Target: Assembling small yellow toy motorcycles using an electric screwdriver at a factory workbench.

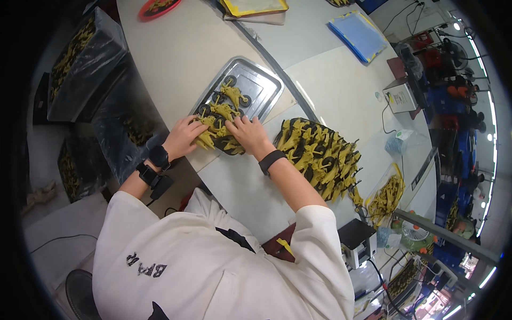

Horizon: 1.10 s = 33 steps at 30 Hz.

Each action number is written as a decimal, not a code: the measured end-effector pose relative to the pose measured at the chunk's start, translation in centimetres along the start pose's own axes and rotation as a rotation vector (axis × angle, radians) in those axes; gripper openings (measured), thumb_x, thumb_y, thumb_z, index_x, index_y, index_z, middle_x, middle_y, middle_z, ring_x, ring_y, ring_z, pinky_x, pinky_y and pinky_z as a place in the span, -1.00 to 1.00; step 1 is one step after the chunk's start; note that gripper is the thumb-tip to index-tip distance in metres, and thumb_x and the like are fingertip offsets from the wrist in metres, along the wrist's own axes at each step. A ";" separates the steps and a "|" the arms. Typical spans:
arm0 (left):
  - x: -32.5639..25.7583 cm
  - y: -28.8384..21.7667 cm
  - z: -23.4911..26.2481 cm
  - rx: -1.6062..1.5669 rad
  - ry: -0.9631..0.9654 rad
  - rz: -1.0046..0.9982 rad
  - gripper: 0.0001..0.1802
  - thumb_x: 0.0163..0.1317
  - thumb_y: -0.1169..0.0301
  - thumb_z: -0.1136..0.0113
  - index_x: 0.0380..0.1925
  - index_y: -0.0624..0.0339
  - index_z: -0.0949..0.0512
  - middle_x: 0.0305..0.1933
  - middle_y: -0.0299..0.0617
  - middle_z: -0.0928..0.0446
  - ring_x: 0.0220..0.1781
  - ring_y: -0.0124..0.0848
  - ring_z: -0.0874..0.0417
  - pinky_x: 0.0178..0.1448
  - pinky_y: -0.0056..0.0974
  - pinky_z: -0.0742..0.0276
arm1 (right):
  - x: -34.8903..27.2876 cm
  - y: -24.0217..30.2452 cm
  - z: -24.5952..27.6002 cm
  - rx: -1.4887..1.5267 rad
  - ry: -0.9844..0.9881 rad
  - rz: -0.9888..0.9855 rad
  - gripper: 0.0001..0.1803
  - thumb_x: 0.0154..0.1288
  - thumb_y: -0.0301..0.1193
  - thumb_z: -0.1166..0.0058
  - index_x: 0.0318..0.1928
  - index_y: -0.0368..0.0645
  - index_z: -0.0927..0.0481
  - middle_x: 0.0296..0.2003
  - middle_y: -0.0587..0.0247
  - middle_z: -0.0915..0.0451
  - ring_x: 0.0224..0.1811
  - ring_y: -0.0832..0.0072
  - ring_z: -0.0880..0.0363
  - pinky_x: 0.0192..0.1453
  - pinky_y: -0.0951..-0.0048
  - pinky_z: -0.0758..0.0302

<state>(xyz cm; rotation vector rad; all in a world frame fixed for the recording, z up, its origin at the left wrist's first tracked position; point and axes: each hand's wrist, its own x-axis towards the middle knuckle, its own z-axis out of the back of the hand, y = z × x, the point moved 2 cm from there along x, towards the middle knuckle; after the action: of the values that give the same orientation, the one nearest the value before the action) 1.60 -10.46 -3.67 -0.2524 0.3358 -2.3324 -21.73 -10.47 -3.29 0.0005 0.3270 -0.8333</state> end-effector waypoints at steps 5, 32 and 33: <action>-2.3 0.4 1.2 -0.005 -0.011 0.056 -0.35 -0.21 0.50 -0.23 0.05 0.09 -0.44 0.02 -0.17 -0.46 0.19 -0.05 -0.37 0.19 -0.06 -0.37 | 1.2 0.4 0.7 0.109 -0.084 0.077 -0.13 -0.25 -0.11 -0.40 0.15 -0.09 -0.36 -0.05 0.33 -0.41 0.03 0.42 -0.42 -0.05 0.36 -0.41; -5.3 -2.3 2.2 -0.436 -0.451 0.547 -0.45 0.00 0.68 -0.14 0.09 0.27 -0.41 0.03 -0.08 -0.48 0.04 -0.26 -0.52 0.14 -0.25 -0.39 | 0.9 2.5 -2.4 0.891 -0.388 -0.303 -0.42 -0.26 -0.37 -0.36 -0.15 -0.23 -0.41 -0.28 -0.01 -0.54 -0.23 0.06 -0.57 -0.15 0.19 -0.53; -5.3 -2.3 2.4 -0.464 -0.470 0.563 -0.45 0.01 0.69 -0.14 0.09 0.28 -0.41 0.05 -0.09 -0.48 0.04 -0.28 -0.52 0.14 -0.25 -0.39 | 0.4 2.6 -2.0 0.895 -0.396 -0.308 -0.42 -0.26 -0.37 -0.36 -0.15 -0.23 -0.41 -0.28 -0.01 -0.54 -0.23 0.06 -0.57 -0.15 0.19 -0.53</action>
<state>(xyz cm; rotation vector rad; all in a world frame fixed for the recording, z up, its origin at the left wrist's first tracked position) 4.45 -5.46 -1.10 -0.8029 0.6151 -1.5613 -20.16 -8.77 -5.64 0.6249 -0.4485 -1.2027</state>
